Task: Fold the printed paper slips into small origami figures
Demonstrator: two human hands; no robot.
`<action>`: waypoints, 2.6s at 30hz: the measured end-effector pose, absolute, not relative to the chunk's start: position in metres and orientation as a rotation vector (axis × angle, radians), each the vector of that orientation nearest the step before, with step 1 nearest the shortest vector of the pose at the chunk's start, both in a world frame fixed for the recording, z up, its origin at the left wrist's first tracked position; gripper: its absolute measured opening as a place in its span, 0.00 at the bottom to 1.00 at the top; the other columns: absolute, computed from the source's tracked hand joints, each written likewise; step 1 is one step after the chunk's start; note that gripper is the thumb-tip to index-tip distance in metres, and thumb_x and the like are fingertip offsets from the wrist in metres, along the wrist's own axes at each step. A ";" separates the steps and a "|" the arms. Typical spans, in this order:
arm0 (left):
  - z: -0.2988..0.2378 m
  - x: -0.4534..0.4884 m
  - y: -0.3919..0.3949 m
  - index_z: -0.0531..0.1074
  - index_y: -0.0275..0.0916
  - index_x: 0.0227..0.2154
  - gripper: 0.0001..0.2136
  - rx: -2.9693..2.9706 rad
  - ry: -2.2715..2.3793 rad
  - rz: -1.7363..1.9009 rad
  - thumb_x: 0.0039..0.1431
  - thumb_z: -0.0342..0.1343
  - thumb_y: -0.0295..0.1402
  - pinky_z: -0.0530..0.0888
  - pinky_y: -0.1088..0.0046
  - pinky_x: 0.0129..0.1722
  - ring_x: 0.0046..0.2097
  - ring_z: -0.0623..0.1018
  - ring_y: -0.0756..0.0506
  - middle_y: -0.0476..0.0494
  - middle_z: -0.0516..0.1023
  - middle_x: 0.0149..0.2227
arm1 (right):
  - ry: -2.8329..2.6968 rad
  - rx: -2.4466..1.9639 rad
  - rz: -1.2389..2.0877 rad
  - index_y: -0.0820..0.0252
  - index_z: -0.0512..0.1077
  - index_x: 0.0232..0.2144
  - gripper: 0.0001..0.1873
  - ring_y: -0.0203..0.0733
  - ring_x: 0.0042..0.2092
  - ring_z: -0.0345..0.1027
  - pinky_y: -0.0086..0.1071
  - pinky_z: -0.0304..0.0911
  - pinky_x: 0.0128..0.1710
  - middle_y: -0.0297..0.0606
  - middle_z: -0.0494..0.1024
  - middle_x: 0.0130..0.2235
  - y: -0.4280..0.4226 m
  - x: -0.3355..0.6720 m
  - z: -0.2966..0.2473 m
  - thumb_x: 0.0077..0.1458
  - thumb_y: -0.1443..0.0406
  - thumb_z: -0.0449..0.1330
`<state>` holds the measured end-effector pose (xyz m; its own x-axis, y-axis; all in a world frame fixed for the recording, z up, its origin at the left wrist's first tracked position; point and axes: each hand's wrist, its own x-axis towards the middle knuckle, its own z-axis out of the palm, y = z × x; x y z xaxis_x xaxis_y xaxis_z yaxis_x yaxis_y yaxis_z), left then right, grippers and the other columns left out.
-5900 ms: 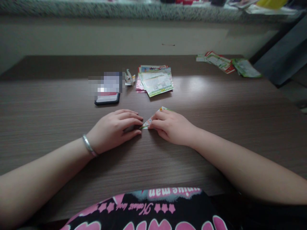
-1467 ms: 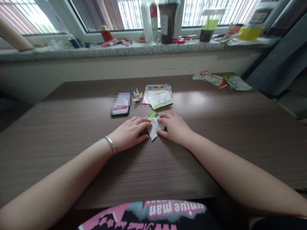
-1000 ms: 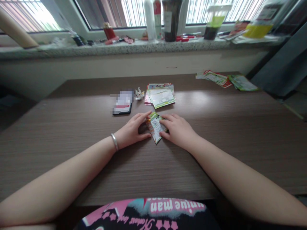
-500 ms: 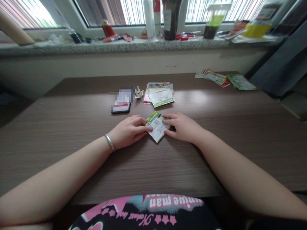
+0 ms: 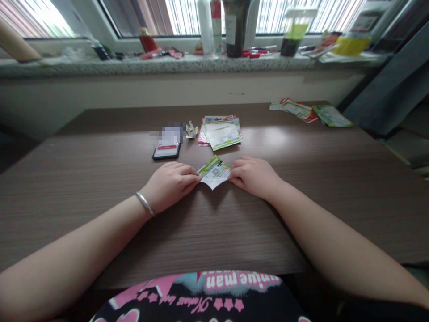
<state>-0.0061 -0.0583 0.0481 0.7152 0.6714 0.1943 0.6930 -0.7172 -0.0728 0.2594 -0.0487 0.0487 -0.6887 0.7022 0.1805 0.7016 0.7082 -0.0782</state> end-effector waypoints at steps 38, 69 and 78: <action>0.036 -0.004 -0.050 0.70 0.42 0.51 0.15 -2.918 -0.933 -0.585 0.63 0.50 0.31 0.58 0.55 0.64 0.63 0.61 0.40 0.46 0.72 0.56 | -2.334 -1.043 0.421 0.57 0.74 0.31 0.06 0.41 0.40 0.69 0.34 0.63 0.41 0.37 0.76 0.36 -0.034 0.256 0.026 0.54 0.70 0.57; 0.035 0.005 -0.061 0.68 0.41 0.54 0.17 -3.062 -0.779 -0.280 0.64 0.48 0.31 0.64 0.55 0.61 0.59 0.68 0.41 0.42 0.69 0.59 | -2.502 -0.828 0.314 0.56 0.76 0.37 0.06 0.46 0.51 0.68 0.43 0.64 0.52 0.43 0.74 0.49 -0.032 0.262 0.025 0.57 0.65 0.60; 0.035 0.006 -0.060 0.68 0.42 0.54 0.17 -3.069 -0.754 -0.326 0.63 0.49 0.30 0.65 0.54 0.60 0.59 0.69 0.41 0.42 0.70 0.57 | -2.408 -0.856 0.353 0.57 0.74 0.35 0.04 0.44 0.49 0.69 0.41 0.65 0.51 0.42 0.75 0.47 -0.033 0.257 0.023 0.56 0.65 0.61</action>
<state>0.0056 -0.0602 0.0347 0.8663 0.4619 0.1900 0.4546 -0.8868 0.0830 0.2575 -0.0326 0.0235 -0.6432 0.6446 0.4133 0.4988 0.7623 -0.4125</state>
